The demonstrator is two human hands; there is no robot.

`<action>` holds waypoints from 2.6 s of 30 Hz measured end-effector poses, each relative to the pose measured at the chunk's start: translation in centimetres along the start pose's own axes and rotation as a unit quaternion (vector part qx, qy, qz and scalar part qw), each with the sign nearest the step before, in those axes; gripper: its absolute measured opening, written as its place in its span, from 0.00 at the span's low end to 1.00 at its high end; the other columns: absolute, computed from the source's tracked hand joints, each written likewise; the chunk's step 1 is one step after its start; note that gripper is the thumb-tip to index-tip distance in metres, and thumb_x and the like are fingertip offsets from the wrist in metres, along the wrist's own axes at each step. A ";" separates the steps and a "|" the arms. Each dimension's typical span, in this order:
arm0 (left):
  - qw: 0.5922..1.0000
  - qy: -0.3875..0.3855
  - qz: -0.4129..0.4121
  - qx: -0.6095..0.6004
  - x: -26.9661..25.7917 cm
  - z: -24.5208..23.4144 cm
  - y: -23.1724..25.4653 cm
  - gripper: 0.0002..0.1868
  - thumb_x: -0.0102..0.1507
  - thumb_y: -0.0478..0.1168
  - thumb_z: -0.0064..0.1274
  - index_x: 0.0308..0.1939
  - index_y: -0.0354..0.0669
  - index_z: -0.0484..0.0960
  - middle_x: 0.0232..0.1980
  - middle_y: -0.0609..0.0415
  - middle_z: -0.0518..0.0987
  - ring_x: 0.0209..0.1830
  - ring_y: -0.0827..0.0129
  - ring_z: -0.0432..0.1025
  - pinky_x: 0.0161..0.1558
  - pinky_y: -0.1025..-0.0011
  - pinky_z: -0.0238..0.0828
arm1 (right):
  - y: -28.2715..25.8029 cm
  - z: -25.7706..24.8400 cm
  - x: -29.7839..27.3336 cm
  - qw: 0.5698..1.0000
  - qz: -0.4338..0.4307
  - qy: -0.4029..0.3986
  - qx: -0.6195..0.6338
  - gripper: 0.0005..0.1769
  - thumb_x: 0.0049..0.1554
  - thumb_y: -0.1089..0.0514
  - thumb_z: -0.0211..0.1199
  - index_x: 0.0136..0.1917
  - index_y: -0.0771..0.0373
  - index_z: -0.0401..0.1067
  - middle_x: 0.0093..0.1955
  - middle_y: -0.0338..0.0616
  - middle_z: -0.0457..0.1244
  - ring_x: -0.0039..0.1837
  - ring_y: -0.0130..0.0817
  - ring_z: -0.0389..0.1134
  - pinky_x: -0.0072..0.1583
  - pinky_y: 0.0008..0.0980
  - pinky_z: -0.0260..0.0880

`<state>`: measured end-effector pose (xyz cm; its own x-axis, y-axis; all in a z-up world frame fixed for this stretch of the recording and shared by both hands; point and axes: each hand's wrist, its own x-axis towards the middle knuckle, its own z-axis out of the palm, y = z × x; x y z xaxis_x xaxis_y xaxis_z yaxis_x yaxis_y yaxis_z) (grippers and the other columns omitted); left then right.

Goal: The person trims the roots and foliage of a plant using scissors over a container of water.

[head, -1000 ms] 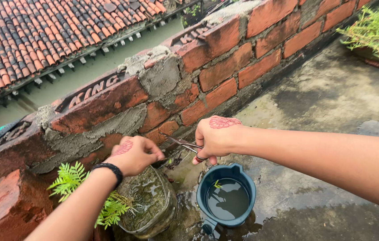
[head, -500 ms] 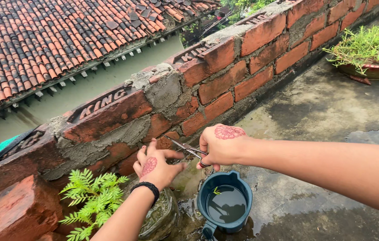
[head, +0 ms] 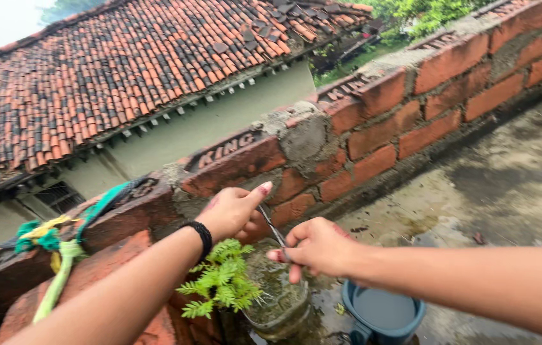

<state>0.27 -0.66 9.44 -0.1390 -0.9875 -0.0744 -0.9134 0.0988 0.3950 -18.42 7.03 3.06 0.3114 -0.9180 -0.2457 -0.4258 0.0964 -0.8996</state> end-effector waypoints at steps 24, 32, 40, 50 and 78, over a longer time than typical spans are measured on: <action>0.761 0.148 -0.075 -0.627 -1.2 -5.6 -11.2 0.17 0.70 0.44 0.36 0.55 0.45 0.77 0.31 0.59 0.76 0.29 0.71 0.75 0.33 0.66 0.76 | -4.7 11.1 -1.0 0.859 -0.467 0.208 -0.029 0.46 0.48 0.55 0.75 0.74 0.60 0.57 0.74 0.52 0.52 0.69 0.43 0.62 0.64 0.39 0.66; 0.833 0.145 -0.058 -0.531 -1.2 -5.4 -15.1 0.16 0.67 0.39 0.40 0.49 0.45 0.84 0.26 0.63 0.69 0.20 0.78 0.59 0.23 0.74 0.60 | 0.9 8.8 3.7 0.869 -0.415 0.070 -0.262 0.23 0.48 0.59 0.74 0.58 0.56 0.76 0.75 0.50 0.56 0.76 0.51 0.56 0.71 0.44 0.58; 0.867 0.096 -0.117 -0.475 0.0 -2.8 -14.8 0.11 0.64 0.46 0.57 0.34 0.43 0.78 0.25 0.62 0.72 0.18 0.78 0.61 0.21 0.73 0.59 | 2.5 5.3 4.0 0.921 -0.326 0.077 -0.201 0.19 0.47 0.65 0.67 0.54 0.61 0.77 0.66 0.42 0.65 0.69 0.40 0.67 0.66 0.35 0.67; 0.883 -0.041 -0.174 -0.434 -1.9 -0.9 -11.6 0.22 0.61 0.47 0.62 0.23 0.41 0.67 0.18 0.53 0.63 0.10 0.69 0.58 0.14 0.70 0.52 | 11.1 5.7 5.2 0.926 -0.240 0.280 -0.083 0.32 0.48 0.51 0.71 0.65 0.58 0.70 0.61 0.46 0.61 0.62 0.41 0.64 0.58 0.41 0.66; 0.911 0.032 -0.078 -0.403 -2.4 -3.9 -14.9 0.07 0.60 0.39 0.60 0.42 0.44 0.87 0.22 0.60 0.74 0.16 0.78 0.64 0.20 0.73 0.60 | 12.4 -3.0 10.9 0.867 0.217 0.093 0.439 0.21 0.65 0.45 0.52 0.35 0.57 0.58 0.28 0.36 0.50 0.27 0.28 0.47 0.30 0.32 0.43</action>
<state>15.75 -0.26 7.33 0.0145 -0.9894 -0.1444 -0.3386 -0.1408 0.9303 -22.88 -2.95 -9.70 0.1060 -0.7609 -0.6402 0.3668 0.6283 -0.6860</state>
